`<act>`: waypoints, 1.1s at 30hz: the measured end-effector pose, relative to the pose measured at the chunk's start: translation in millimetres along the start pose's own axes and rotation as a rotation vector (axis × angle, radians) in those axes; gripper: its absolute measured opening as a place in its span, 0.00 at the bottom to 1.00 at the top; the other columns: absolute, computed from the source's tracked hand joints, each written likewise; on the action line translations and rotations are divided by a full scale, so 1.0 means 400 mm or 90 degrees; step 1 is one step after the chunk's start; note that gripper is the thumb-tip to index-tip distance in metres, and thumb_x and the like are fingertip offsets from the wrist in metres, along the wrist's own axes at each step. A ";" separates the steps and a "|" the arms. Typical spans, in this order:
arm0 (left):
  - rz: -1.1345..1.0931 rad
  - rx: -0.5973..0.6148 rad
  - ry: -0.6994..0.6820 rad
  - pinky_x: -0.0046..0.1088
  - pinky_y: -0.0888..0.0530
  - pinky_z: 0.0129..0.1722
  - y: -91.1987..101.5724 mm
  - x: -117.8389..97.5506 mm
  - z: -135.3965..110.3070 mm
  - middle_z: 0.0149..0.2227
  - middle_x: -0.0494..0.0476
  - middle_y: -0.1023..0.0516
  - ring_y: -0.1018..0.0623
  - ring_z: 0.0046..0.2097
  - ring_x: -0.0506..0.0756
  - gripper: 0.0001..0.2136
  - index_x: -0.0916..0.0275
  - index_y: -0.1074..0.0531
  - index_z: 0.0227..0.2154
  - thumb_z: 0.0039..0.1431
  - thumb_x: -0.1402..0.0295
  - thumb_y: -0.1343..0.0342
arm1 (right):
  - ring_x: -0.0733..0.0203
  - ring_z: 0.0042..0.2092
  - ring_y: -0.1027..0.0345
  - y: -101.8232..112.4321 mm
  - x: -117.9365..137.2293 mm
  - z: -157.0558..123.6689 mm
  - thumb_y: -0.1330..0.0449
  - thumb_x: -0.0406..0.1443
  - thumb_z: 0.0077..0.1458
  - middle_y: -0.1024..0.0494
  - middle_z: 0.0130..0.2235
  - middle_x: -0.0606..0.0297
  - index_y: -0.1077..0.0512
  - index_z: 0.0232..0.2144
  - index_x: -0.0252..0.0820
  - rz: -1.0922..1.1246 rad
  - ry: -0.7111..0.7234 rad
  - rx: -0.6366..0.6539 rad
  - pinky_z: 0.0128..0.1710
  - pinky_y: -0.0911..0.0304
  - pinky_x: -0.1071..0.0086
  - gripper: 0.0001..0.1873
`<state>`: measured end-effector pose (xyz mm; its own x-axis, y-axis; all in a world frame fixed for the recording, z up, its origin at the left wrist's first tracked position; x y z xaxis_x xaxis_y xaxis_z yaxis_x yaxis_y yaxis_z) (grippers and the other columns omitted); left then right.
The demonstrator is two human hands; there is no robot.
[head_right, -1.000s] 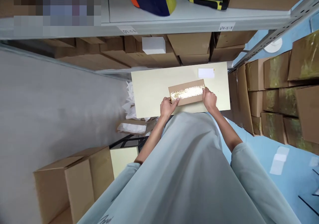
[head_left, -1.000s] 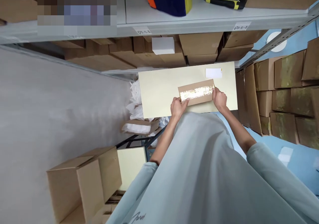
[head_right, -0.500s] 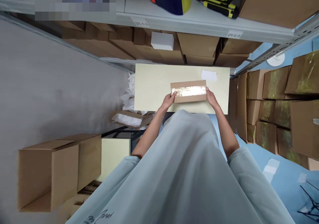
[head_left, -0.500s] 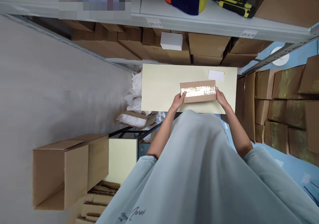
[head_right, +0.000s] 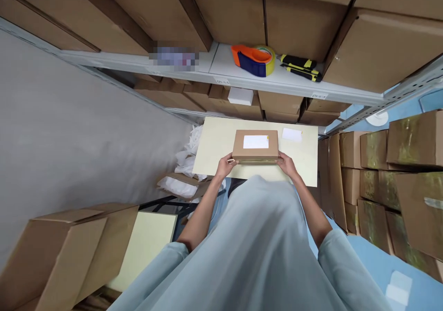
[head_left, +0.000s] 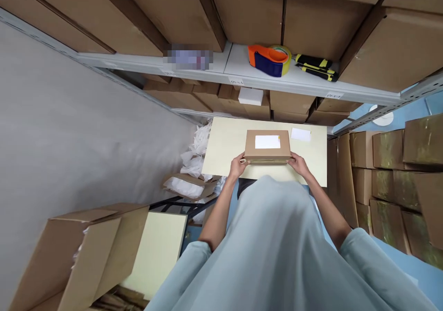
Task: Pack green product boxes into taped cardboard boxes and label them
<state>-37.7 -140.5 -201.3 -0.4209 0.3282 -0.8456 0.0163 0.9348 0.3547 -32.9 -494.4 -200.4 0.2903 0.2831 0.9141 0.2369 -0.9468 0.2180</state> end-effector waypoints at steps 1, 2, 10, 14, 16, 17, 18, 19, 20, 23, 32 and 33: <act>0.009 -0.009 0.015 0.47 0.20 0.66 -0.004 0.012 -0.004 0.58 0.65 0.11 0.14 0.60 0.65 0.30 0.65 0.19 0.62 0.53 0.71 0.37 | 0.43 0.69 0.23 -0.014 -0.012 0.008 0.34 0.40 0.58 0.20 0.71 0.54 0.22 0.69 0.41 -0.023 -0.015 -0.008 0.74 0.31 0.49 0.37; 0.013 -0.012 0.021 0.46 0.19 0.66 -0.011 0.021 -0.009 0.58 0.65 0.11 0.14 0.60 0.65 0.31 0.66 0.19 0.62 0.52 0.73 0.39 | 0.43 0.68 0.21 -0.027 -0.023 0.012 0.34 0.37 0.57 0.19 0.70 0.55 0.22 0.69 0.42 -0.046 -0.028 -0.014 0.74 0.31 0.48 0.36; 0.062 -0.094 0.000 0.46 0.34 0.81 -0.008 0.002 -0.013 0.79 0.66 0.31 0.32 0.80 0.67 0.44 0.63 0.36 0.79 0.55 0.77 0.43 | 0.49 0.60 0.15 0.022 -0.075 0.032 0.38 0.31 0.61 0.14 0.65 0.57 0.18 0.65 0.45 -0.136 -0.086 -0.082 0.67 0.24 0.56 0.30; 0.076 -0.129 -0.157 0.44 0.38 0.83 -0.076 -0.163 0.047 0.80 0.64 0.34 0.36 0.82 0.64 0.38 0.60 0.35 0.78 0.64 0.75 0.45 | 0.46 0.61 0.16 0.169 -0.075 0.087 0.40 0.36 0.66 0.15 0.64 0.47 0.18 0.62 0.39 -0.156 -0.144 -0.248 0.68 0.25 0.53 0.25; 0.059 -0.036 -0.226 0.45 0.32 0.79 -0.181 -0.265 0.082 0.77 0.67 0.29 0.28 0.77 0.64 0.34 0.60 0.32 0.77 0.67 0.74 0.46 | 0.44 0.61 0.15 0.230 -0.077 0.120 0.40 0.37 0.66 0.14 0.62 0.45 0.17 0.60 0.39 -0.157 -0.177 -0.312 0.67 0.26 0.52 0.23; 0.055 0.025 -0.238 0.45 0.29 0.77 -0.246 -0.311 0.099 0.76 0.68 0.27 0.24 0.74 0.64 0.33 0.60 0.32 0.76 0.68 0.74 0.46 | 0.43 0.61 0.15 0.253 -0.080 0.137 0.39 0.37 0.66 0.14 0.61 0.44 0.17 0.59 0.38 -0.155 -0.193 -0.336 0.67 0.26 0.52 0.22; 0.059 0.078 -0.237 0.44 0.26 0.75 -0.311 -0.349 0.115 0.75 0.69 0.26 0.22 0.72 0.64 0.32 0.61 0.31 0.76 0.70 0.74 0.46 | 0.42 0.61 0.16 0.271 -0.084 0.152 0.39 0.37 0.66 0.13 0.60 0.43 0.17 0.58 0.38 -0.152 -0.208 -0.357 0.67 0.26 0.51 0.22; 0.073 0.119 -0.221 0.42 0.25 0.74 -0.375 -0.379 0.132 0.74 0.70 0.26 0.20 0.71 0.64 0.31 0.62 0.31 0.76 0.71 0.74 0.45 | 0.41 0.61 0.16 0.284 -0.090 0.167 0.39 0.37 0.66 0.13 0.59 0.43 0.17 0.57 0.38 -0.149 -0.222 -0.373 0.67 0.26 0.51 0.22; 0.098 0.146 -0.187 0.40 0.24 0.72 -0.433 -0.398 0.151 0.75 0.70 0.26 0.20 0.70 0.63 0.30 0.62 0.31 0.75 0.71 0.74 0.44 | 0.41 0.61 0.16 0.292 -0.097 0.180 0.39 0.37 0.65 0.13 0.58 0.43 0.16 0.57 0.38 -0.145 -0.234 -0.387 0.67 0.27 0.51 0.22; 0.189 0.179 -0.083 0.40 0.22 0.69 -0.565 -0.413 0.214 0.72 0.73 0.24 0.18 0.69 0.64 0.28 0.63 0.28 0.72 0.71 0.74 0.39 | 0.40 0.62 0.18 0.295 -0.123 0.212 0.37 0.37 0.64 0.13 0.55 0.44 0.16 0.57 0.38 -0.133 -0.257 -0.411 0.67 0.27 0.51 0.22; 0.388 0.177 0.072 0.49 0.15 0.58 -0.661 -0.290 0.384 0.63 0.64 0.21 0.17 0.60 0.63 0.22 0.61 0.24 0.65 0.75 0.56 0.33 | 0.43 0.56 0.17 0.255 -0.181 0.270 0.41 0.35 0.70 0.18 0.61 0.38 0.16 0.60 0.32 -0.129 -0.268 -0.408 0.65 0.25 0.57 0.22; 0.394 0.192 0.056 0.49 0.16 0.58 -0.670 -0.280 0.390 0.63 0.64 0.21 0.17 0.60 0.64 0.22 0.61 0.24 0.65 0.75 0.57 0.33 | 0.43 0.56 0.18 0.252 -0.182 0.274 0.41 0.35 0.71 0.18 0.61 0.39 0.17 0.60 0.32 -0.132 -0.265 -0.408 0.65 0.25 0.58 0.22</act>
<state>146.6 -406.6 -263.6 -0.3240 0.8132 -0.4834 0.5236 0.5797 0.6243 71.4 -593.6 -282.2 0.6515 0.3778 0.6579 -0.2194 -0.7363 0.6401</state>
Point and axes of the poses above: each hand's wrist, its own z-axis towards the middle knuckle, its own y-axis out of the back of the hand, x = y × z, the point moved 7 cm from there along z, towards the middle knuckle
